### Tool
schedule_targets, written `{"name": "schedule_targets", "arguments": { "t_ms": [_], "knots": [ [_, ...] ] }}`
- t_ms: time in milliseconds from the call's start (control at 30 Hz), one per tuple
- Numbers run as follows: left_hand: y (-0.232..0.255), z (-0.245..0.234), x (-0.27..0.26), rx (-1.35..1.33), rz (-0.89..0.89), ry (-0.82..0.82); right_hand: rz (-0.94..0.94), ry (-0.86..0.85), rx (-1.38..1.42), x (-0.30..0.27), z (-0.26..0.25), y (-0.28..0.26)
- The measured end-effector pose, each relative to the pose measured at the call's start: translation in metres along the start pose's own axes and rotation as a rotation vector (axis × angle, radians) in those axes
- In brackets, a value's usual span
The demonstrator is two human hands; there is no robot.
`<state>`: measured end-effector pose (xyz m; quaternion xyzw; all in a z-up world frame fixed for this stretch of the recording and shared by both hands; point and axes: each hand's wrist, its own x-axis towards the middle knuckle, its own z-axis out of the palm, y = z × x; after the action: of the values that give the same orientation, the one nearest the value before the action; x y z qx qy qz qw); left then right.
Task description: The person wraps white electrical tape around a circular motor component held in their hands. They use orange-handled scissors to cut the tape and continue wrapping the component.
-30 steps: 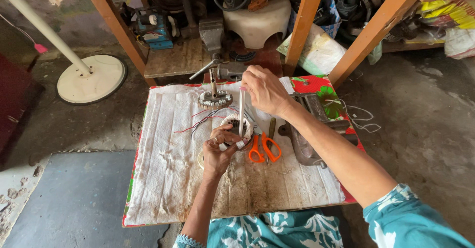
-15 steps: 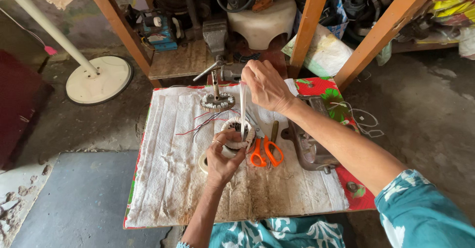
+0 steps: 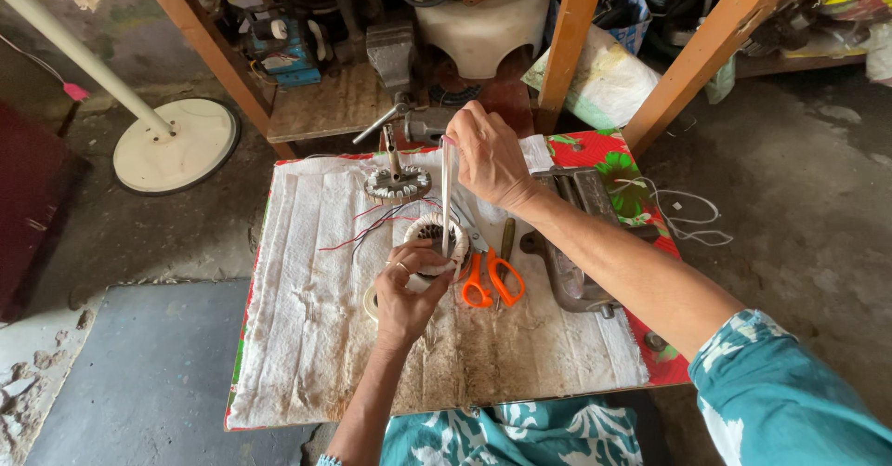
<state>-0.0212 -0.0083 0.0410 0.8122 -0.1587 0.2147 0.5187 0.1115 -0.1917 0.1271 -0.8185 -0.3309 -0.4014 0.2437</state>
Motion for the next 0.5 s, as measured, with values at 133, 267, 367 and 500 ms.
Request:
{"name": "schedule_targets", "arguments": {
  "t_ms": [133, 267, 367, 500],
  "knots": [
    [-0.006, 0.001, -0.001, -0.053, -0.047, -0.01, -0.005, 0.012, -0.01, 0.001, -0.004, 0.0],
    [-0.017, -0.006, -0.003, -0.162, -0.07, -0.043, -0.01, 0.005, 0.026, 0.001, -0.002, 0.001],
    [-0.019, -0.008, -0.005, -0.178, -0.087, -0.045, -0.02, 0.001, 0.004, 0.001, -0.002, 0.003],
    [-0.021, -0.004, -0.005, -0.161, -0.077, -0.03, 0.001, -0.015, 0.031, 0.001, 0.0, 0.004]
  ]
}}
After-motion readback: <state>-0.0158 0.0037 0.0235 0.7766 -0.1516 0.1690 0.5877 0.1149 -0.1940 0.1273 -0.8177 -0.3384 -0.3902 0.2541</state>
